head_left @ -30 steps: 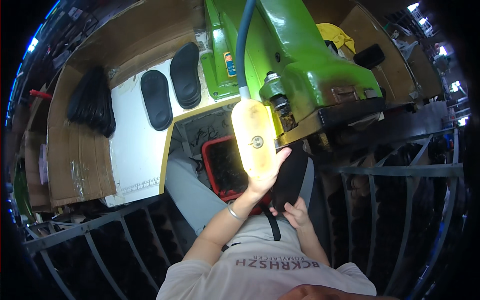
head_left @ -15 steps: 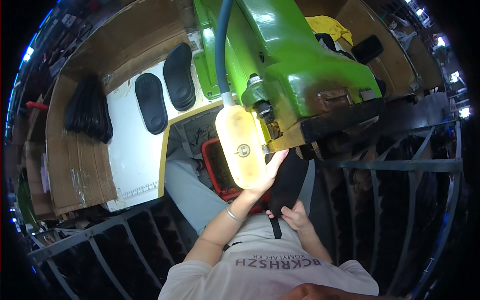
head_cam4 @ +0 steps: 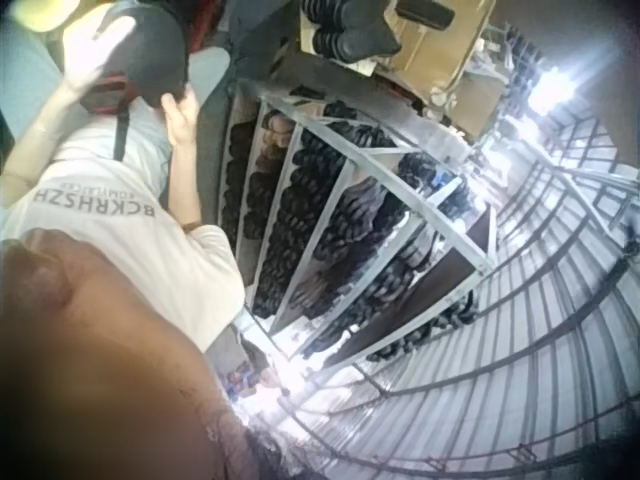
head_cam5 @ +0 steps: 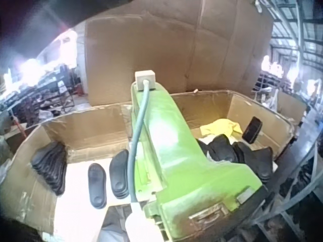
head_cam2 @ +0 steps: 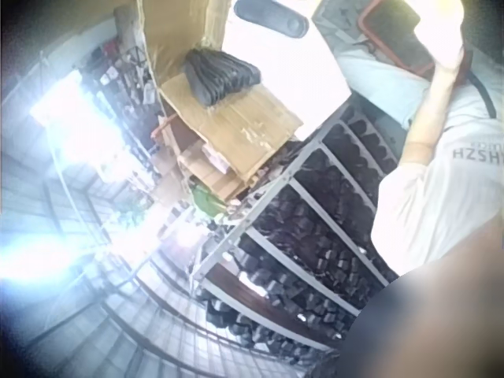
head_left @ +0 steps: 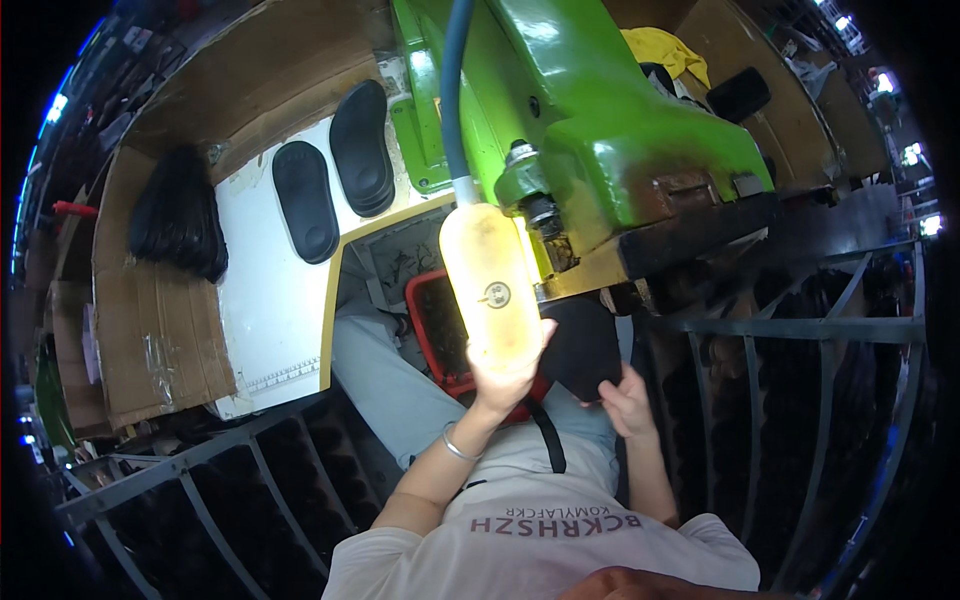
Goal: Manually feed and guide shoe sole components through a skiving or shaving machine to thin the edges.
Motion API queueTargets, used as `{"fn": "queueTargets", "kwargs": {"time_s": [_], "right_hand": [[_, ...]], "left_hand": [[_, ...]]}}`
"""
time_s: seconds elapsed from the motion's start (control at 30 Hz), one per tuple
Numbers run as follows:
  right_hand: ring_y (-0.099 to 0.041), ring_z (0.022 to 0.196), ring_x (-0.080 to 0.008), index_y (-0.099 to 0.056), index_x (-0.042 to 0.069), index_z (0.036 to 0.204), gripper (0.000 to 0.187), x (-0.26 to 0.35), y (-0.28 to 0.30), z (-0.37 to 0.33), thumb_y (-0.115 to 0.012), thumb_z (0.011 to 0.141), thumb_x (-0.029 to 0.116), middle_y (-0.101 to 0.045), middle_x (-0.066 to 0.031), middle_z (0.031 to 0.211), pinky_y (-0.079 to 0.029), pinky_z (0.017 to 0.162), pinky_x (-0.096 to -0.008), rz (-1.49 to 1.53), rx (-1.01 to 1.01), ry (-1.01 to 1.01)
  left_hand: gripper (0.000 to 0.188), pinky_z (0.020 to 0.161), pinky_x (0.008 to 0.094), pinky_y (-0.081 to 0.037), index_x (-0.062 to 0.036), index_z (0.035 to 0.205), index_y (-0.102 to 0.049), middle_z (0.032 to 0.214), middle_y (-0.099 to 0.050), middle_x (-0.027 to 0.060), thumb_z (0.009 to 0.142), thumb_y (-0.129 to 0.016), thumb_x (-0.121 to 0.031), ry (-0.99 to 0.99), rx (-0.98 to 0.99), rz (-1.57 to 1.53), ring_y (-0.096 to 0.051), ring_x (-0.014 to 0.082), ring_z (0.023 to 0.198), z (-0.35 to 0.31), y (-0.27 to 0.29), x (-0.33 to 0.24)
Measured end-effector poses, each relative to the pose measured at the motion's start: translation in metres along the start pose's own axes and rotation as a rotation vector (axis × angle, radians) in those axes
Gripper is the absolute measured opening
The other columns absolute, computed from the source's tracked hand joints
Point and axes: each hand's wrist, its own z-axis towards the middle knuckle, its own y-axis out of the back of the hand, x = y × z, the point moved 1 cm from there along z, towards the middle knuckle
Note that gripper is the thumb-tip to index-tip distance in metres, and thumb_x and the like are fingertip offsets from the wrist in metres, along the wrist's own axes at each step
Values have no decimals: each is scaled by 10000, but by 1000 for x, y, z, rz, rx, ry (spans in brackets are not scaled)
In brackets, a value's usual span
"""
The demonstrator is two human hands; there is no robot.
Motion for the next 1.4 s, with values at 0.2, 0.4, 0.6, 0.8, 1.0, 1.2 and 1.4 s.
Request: {"fn": "queueTargets", "kwargs": {"time_s": [0.2,0.4,0.6,0.8,1.0,1.2,1.4], "right_hand": [[-637,773,-262,-433,-26,1189,354,-16,-11,-12,-559,864,33,-603,-169,1001,-547,605,-360,181,-6,-17],[-593,576,-153,-457,-20,1141,350,65,-15,-7,-573,823,70,-610,-116,877,-426,374,-241,-36,-297,312],[-459,417,-52,-509,-5,1016,218,126,-36,47,-589,842,100,-556,-34,705,-299,326,-177,-234,-149,394],[-529,635,-57,-505,2,1038,254,114,-39,74,-625,838,101,-564,-31,815,-423,506,-177,-190,15,423],[-558,938,-164,-415,46,1201,416,43,4,52,-631,870,176,-548,-79,1047,-488,762,-325,69,-172,349],[-589,671,-187,-440,57,1139,289,46,18,26,-553,910,191,-584,-102,914,-458,441,-300,34,-181,424],[-479,422,-61,-503,44,972,173,119,-31,25,-580,843,130,-562,-36,699,-306,295,-188,-175,-342,446]], "left_hand": [[100,504,203,-378,36,785,-649,612,-560,-33,811,-689,-52,-149,-49,197,-454,35,565,22,-16,4],[257,766,229,-489,36,1029,-550,924,-618,79,795,-654,59,-55,5,30,-595,116,827,5,9,10],[294,803,248,-482,35,1014,-563,935,-619,77,750,-683,80,-19,34,46,-594,130,857,6,36,-3],[287,803,267,-489,83,1068,-572,979,-645,125,788,-631,66,9,-156,-118,-617,155,869,-2,36,-27],[193,761,252,-492,63,987,-599,920,-645,92,796,-631,61,88,-52,-302,-608,128,831,-3,10,-15],[272,737,251,-493,54,986,-624,901,-662,62,736,-729,45,-10,3,-211,-600,95,783,24,-15,13],[196,719,244,-483,71,954,-620,864,-662,70,773,-677,21,-10,-132,-186,-591,105,748,7,6,7]]}}
